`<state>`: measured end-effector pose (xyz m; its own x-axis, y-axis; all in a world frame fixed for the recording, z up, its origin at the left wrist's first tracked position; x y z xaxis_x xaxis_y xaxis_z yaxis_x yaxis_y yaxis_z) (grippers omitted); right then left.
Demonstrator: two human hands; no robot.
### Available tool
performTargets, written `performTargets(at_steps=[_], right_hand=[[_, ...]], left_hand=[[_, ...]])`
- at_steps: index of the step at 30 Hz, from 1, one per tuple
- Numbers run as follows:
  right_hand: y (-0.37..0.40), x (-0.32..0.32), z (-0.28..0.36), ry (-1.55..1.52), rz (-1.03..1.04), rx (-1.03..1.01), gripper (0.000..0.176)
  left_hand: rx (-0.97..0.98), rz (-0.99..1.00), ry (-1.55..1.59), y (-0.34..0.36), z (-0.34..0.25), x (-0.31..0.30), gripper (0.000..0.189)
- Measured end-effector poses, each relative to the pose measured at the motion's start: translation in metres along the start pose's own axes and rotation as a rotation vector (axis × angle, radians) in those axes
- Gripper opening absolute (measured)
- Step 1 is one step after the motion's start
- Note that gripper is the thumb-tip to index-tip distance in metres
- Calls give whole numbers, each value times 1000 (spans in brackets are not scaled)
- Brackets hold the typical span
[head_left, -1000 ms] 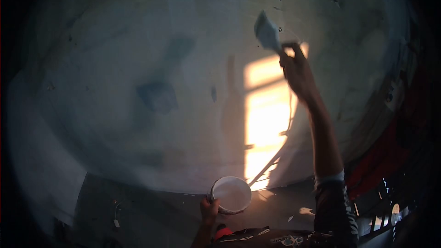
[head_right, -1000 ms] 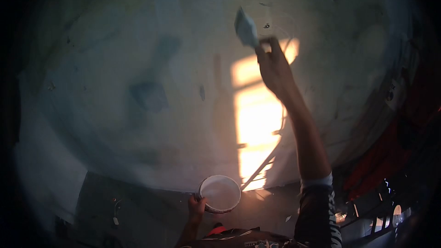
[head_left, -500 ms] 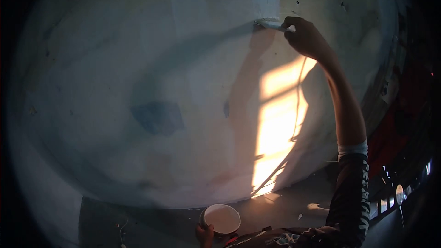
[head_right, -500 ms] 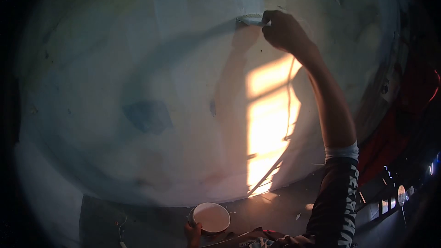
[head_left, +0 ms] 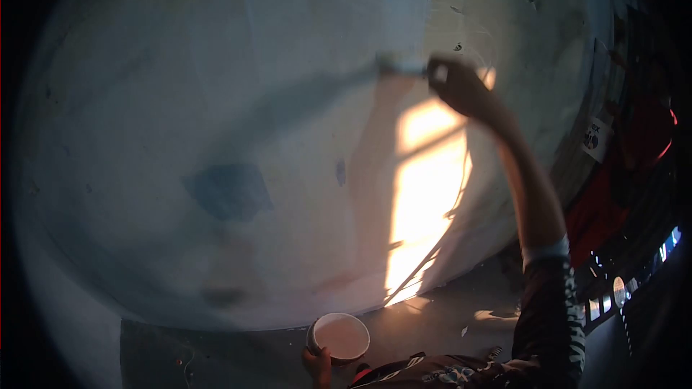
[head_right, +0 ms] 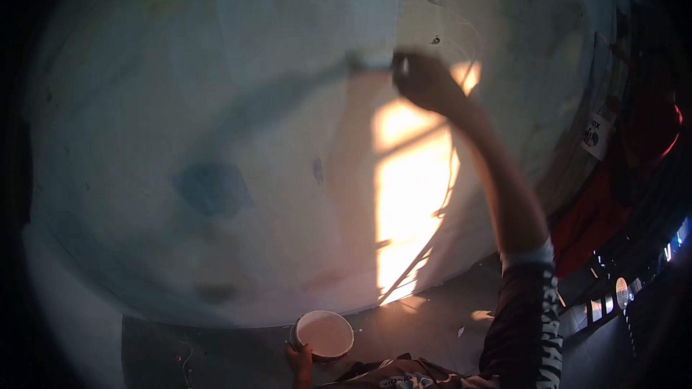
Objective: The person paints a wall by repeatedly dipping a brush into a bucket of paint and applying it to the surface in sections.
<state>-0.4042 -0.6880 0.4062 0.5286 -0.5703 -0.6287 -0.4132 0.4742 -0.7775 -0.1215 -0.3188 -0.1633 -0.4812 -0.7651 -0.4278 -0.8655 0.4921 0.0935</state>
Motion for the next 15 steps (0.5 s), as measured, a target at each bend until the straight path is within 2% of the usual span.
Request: performTargets(at_steps=[1,2,3,4,5,7,9,10,11,12,13,14,15], right_hand=[[44,25,7,-48,99,201,15],[75,45,11,-56,211,184,17],[99,46,22,-117,349,329,20],[118,63,15,-166,437,346,18],[128,72,12,-193,403,314,14],[123,71,-2,-128,487,246,16],[83,40,-7,-19,344,24,15],[48,22,-14,-3,449,115,16],[8,9,-30,103,317,-136,15],[-34,-20,-26,280,400,-105,14],[-69,-42,-33,233,440,-73,14],[-88,-78,-26,51,460,259,18],[-119,-96,-44,-15,311,189,23]], left_hand=[[-28,24,40,0,0,3,42],[-58,46,80,2,0,6,42],[-62,47,83,3,-2,9,42],[-61,88,93,5,-4,13,41],[-58,130,97,6,-7,14,41],[-40,150,67,10,-13,17,40],[-22,172,37,18,-23,21,40],[-8,188,40,22,-29,23,40],[6,204,45,25,-33,26,40],[5,204,39,27,-28,29,40],[16,206,37,28,-20,33,40],[26,206,35,29,-16,36,41],[23,204,33,32,-16,36,41]])
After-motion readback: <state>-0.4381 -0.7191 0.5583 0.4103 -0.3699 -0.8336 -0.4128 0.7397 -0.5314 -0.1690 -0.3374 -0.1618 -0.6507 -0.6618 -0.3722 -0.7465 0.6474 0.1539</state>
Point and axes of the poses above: each hand's wrist, its own y-axis away from the middle knuckle, its own x-axis out of the palm, z = x × y, the point moved 5 cm from there along -y, towards the middle knuckle, and after that the axes turned 5 degrees about y, right-handed, at the moved point
